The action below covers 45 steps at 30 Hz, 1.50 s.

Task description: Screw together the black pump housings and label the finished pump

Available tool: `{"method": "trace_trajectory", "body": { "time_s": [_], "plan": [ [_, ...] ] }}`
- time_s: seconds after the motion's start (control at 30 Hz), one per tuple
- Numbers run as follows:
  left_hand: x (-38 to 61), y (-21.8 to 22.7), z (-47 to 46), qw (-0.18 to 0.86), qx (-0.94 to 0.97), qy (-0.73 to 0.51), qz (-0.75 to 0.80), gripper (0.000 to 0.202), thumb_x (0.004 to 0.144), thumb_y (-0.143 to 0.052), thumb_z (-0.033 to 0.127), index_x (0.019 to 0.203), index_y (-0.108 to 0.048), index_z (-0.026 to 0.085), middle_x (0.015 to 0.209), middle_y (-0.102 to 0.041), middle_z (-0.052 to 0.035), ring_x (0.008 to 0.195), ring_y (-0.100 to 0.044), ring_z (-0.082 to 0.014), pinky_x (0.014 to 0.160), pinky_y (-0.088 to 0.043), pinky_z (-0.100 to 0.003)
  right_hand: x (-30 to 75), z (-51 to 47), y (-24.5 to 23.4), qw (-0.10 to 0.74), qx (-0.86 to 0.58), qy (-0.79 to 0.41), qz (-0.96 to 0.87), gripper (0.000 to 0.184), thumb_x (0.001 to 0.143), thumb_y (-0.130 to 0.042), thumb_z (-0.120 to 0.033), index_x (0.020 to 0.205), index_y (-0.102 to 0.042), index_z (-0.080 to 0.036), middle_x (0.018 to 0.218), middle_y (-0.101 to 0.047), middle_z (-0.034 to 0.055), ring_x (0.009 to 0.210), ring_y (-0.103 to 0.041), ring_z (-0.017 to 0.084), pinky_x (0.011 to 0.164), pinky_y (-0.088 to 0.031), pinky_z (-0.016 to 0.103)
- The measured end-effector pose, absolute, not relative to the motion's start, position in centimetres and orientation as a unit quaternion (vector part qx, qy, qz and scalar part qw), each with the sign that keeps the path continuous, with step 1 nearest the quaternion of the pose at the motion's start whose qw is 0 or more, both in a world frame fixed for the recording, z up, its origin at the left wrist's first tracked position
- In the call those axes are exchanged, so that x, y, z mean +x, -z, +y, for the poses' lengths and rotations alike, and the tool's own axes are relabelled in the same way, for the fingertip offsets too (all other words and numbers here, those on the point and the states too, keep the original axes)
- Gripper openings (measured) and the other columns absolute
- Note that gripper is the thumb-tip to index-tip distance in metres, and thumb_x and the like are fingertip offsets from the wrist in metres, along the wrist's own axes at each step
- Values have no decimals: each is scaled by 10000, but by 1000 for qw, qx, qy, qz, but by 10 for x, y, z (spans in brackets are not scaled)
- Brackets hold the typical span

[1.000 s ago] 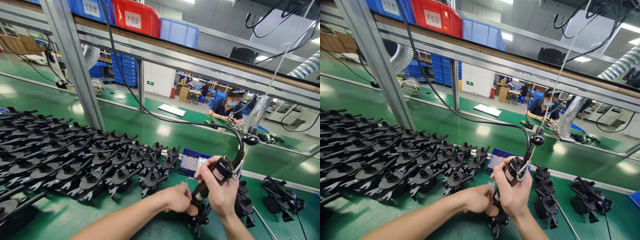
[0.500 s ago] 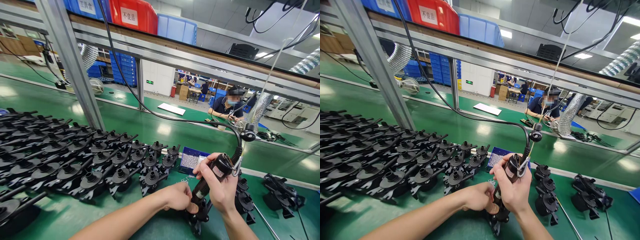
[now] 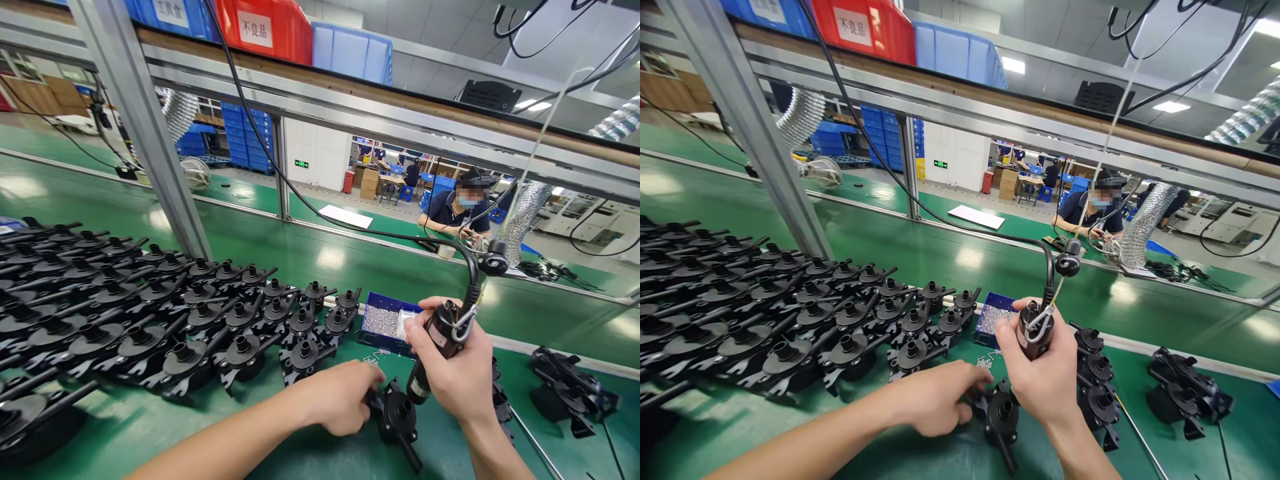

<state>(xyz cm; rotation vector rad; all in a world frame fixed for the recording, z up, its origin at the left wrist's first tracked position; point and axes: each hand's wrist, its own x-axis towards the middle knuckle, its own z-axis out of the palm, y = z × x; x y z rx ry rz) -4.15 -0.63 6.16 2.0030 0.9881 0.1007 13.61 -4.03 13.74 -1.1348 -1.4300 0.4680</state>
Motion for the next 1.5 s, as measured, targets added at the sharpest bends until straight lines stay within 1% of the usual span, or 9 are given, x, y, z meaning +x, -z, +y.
{"method": "trace_trajectory", "body": {
  "time_s": [0.07,0.2,0.33,0.5,0.8,1.03,1.27,1.4,1.5],
  "plan": [
    [-35,-57,-8,440,827,-31,348,537,677,-678,62,1167,-744,272,1109,-806,-59,1068,-745,-339,824,-547,-339,137,-45,-140,594,-485,-189,-613,208,923,-804,-365,1036,-686,-235,755,-671,-12,579,-621,165,533,-520,296],
    [-17,-32,-1,389,845,-151,333,403,838,-640,51,1154,-759,271,1145,-811,-19,1103,-741,-255,936,-526,-296,145,-49,-145,629,-472,-157,-597,218,899,-834,-330,1024,-691,-223,755,-687,3,586,-655,186,571,-561,329],
    [-12,-12,8,309,840,-164,415,253,913,-666,108,1134,-747,201,1130,-777,-84,1075,-717,-279,912,-514,-326,153,-48,-147,671,-429,-111,-594,197,882,-851,-293,980,-696,-221,702,-689,2,567,-673,203,576,-566,355],
    [-16,-3,8,252,836,-133,469,199,917,-565,45,889,-719,167,1078,-675,-128,1009,-656,-287,844,-484,-371,149,-47,-147,673,-420,-157,-588,184,897,-835,-284,984,-686,-220,734,-696,5,586,-687,208,572,-574,363],
    [-11,7,3,228,844,-139,465,209,1019,-558,203,948,-752,169,1162,-598,-115,1122,-565,-289,945,-493,-412,148,-49,-144,661,-418,-177,-598,169,919,-820,-265,1004,-679,-223,758,-700,3,603,-688,197,570,-550,345],
    [-6,9,6,265,842,-157,442,111,930,-669,176,867,-758,197,1137,-612,-77,1120,-584,-255,953,-492,-360,143,-33,-122,678,-318,-260,-610,119,968,-754,-246,1007,-642,-240,745,-684,-16,603,-686,194,575,-564,340],
    [-1,10,2,322,812,-184,451,201,877,-525,4,896,-636,170,1123,-633,-104,1090,-567,-269,946,-450,-376,138,-20,-109,623,-394,-235,-633,159,940,-786,-297,997,-658,-223,740,-675,-13,605,-659,186,566,-533,316],
    [-2,3,-2,422,755,-199,462,163,906,-529,53,845,-570,198,891,-624,-17,874,-555,-193,808,-424,-310,148,-28,-123,636,-393,-222,-626,144,956,-785,-287,1008,-663,-231,729,-689,-15,584,-662,173,555,-556,291],
    [2,-1,-1,534,686,-165,466,172,880,-556,119,739,-512,208,666,-511,41,637,-478,-141,622,-373,-268,155,-34,-134,642,-367,-242,-628,126,986,-762,-291,1025,-653,-241,714,-704,-13,591,-675,171,556,-583,275]
  ]
}}
